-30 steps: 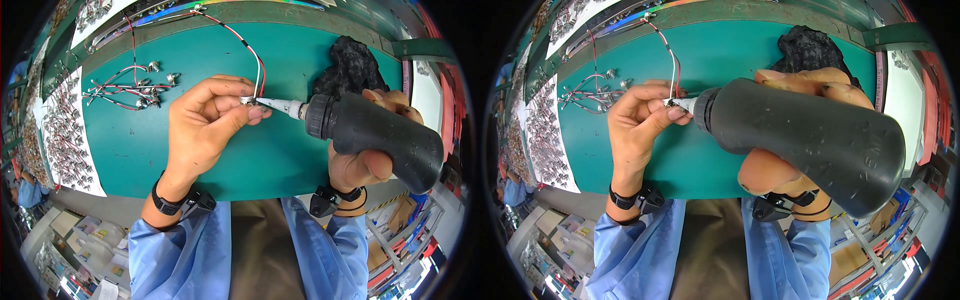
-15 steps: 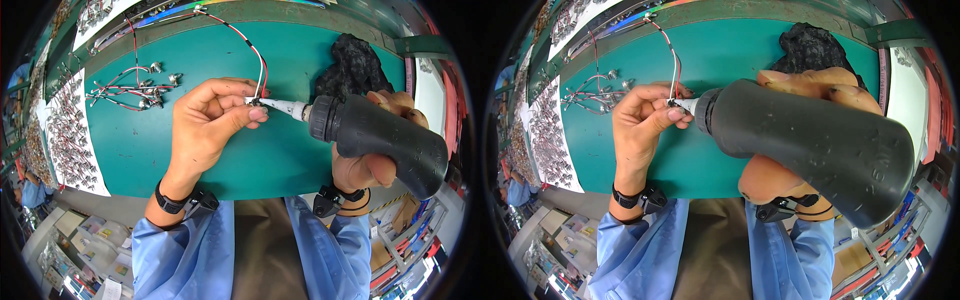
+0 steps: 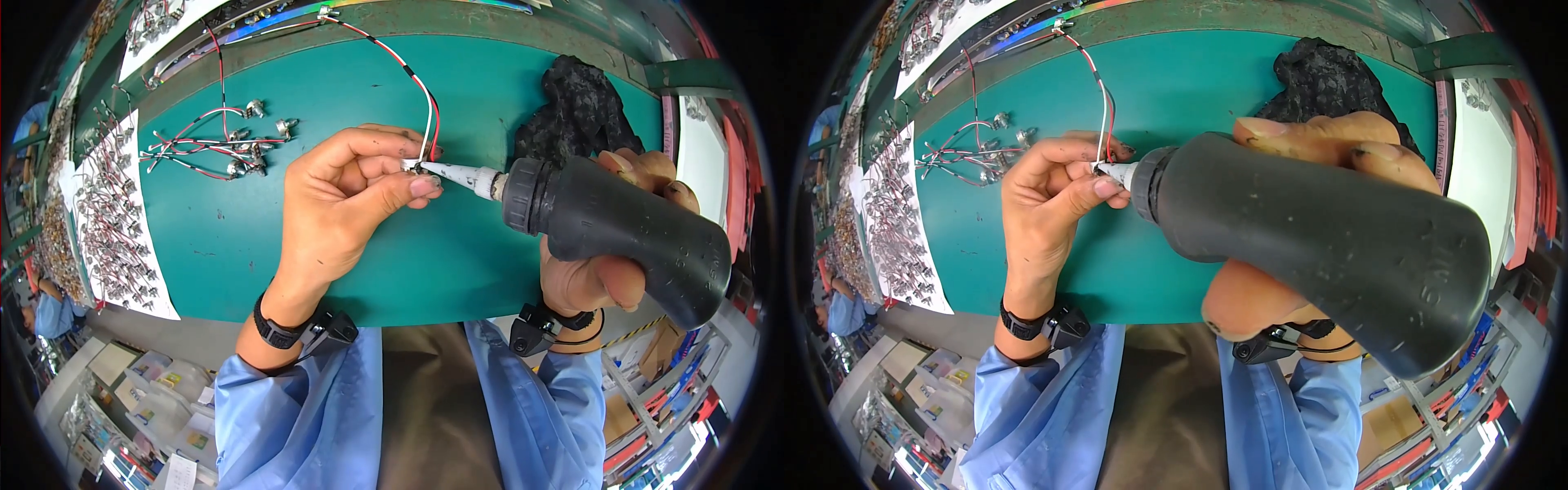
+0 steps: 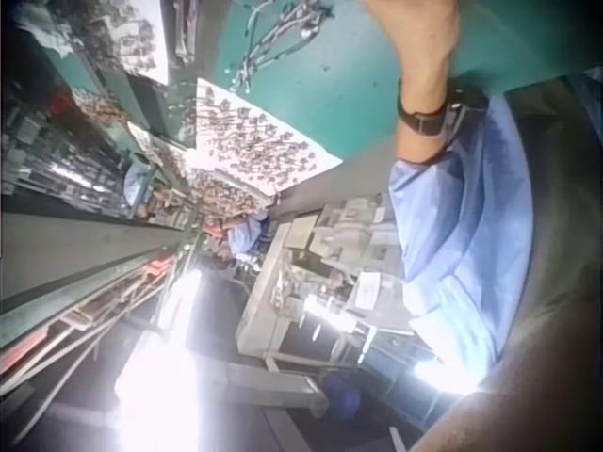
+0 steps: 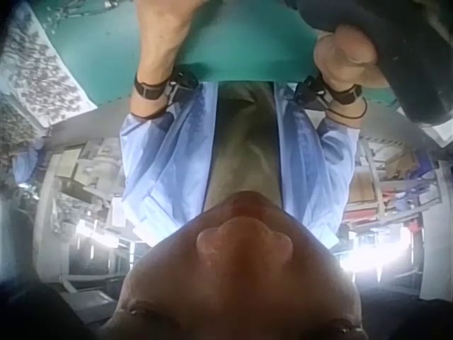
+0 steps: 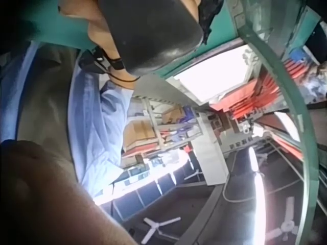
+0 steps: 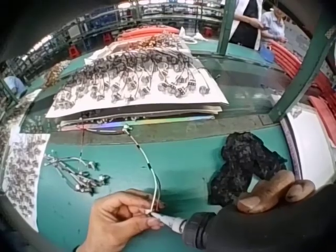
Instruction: The person wipes the tip of a bottle with a cloth, picks up a wire assembly, and applies liquid to the component. They place the assembly onto a tray and repeat the process with another wire assembly.
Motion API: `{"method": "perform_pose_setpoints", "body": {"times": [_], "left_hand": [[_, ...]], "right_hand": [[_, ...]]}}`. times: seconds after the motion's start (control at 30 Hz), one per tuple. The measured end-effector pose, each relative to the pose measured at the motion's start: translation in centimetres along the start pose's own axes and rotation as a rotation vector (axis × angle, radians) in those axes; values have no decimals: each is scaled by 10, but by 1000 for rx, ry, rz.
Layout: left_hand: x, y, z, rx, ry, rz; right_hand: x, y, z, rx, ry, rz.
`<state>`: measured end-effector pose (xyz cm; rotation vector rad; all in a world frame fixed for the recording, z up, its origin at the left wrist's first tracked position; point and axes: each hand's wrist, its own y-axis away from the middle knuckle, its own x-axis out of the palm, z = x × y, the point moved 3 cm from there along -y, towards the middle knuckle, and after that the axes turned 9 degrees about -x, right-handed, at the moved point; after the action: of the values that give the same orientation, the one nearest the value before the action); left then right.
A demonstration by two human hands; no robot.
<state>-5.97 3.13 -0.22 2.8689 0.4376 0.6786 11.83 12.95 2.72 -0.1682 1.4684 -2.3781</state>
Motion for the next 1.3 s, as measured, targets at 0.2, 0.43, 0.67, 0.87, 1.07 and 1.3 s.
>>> {"method": "perform_pose_setpoints", "body": {"times": [0.2,0.43,0.67,0.87,1.07,1.3], "left_hand": [[0,0,0,0,-8,-3],[0,0,-1,-5,-8,-15],[0,-1,0,-1,25,7],[-1,-1,0,6,28,24],[-1,-1,1,-10,43,24],[0,-1,-2,-44,14,45]], "right_hand": [[2,-4,1,44,-122,4],[1,-2,2,75,6,-1],[1,-7,-1,19,-169,20],[3,-9,0,27,-197,15],[5,-8,2,25,-129,-25],[4,-6,-1,23,-201,-42]]}}
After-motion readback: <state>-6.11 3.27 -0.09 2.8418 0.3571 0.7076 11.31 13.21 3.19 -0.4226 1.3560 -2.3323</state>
